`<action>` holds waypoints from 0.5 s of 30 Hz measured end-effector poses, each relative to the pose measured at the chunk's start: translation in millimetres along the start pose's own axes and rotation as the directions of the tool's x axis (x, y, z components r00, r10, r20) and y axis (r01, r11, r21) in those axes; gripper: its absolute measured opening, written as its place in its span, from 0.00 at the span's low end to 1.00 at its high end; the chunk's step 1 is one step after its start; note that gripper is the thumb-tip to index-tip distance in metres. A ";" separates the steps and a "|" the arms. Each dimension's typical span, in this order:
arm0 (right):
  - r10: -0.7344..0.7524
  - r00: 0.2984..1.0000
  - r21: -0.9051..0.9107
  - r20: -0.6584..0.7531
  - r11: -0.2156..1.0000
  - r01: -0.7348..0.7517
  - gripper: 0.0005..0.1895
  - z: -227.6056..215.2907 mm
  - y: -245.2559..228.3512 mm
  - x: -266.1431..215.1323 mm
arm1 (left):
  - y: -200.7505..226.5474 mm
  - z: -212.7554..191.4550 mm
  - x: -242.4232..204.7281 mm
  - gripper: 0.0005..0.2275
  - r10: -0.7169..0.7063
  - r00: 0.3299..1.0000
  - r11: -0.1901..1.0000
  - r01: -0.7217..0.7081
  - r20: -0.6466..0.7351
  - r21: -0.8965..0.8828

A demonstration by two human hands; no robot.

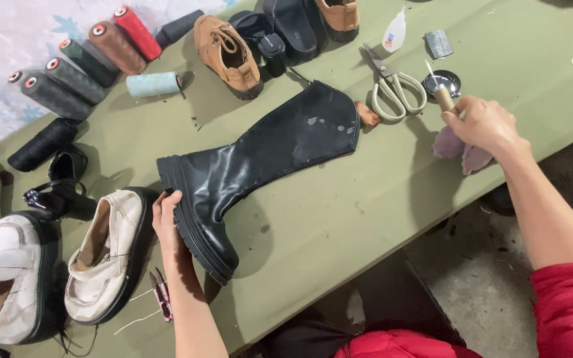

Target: The person wipes the exterior of a black boot with a cloth, focusing on the shaft and heel. They rotate the boot to clean different sides and then use a brush to scrub the sole and heel area.

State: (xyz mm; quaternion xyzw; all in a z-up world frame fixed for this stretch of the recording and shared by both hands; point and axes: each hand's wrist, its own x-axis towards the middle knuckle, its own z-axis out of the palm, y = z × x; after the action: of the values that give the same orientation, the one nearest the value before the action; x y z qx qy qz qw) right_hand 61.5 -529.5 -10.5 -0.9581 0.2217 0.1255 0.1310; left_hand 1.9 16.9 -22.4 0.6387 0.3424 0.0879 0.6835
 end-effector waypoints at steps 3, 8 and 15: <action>0.035 0.998 -0.031 -0.051 0.999 -0.037 0.23 -0.4 17.7 15.0 | -6.7 -1.7 7.0 0.31 0.039 0.999 0.999 -0.039 0.011 0.009; 0.065 0.990 -0.018 -0.122 0.998 -0.068 0.24 7.9 47.7 41.7 | -9.1 -2.0 11.3 0.30 0.022 1.000 1.000 -0.022 -0.003 0.007; 0.195 0.980 -0.174 -0.036 0.964 -0.199 0.30 14.1 75.0 70.8 | -7.2 -1.1 6.2 0.29 0.034 0.999 0.999 -0.034 0.014 -0.040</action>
State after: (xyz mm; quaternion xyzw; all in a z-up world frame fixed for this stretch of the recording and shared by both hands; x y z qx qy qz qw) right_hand 86.2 -618.0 -59.4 -0.9402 0.3051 0.1482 0.0302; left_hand 3.6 20.0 -31.2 0.6314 0.3247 0.1016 0.6968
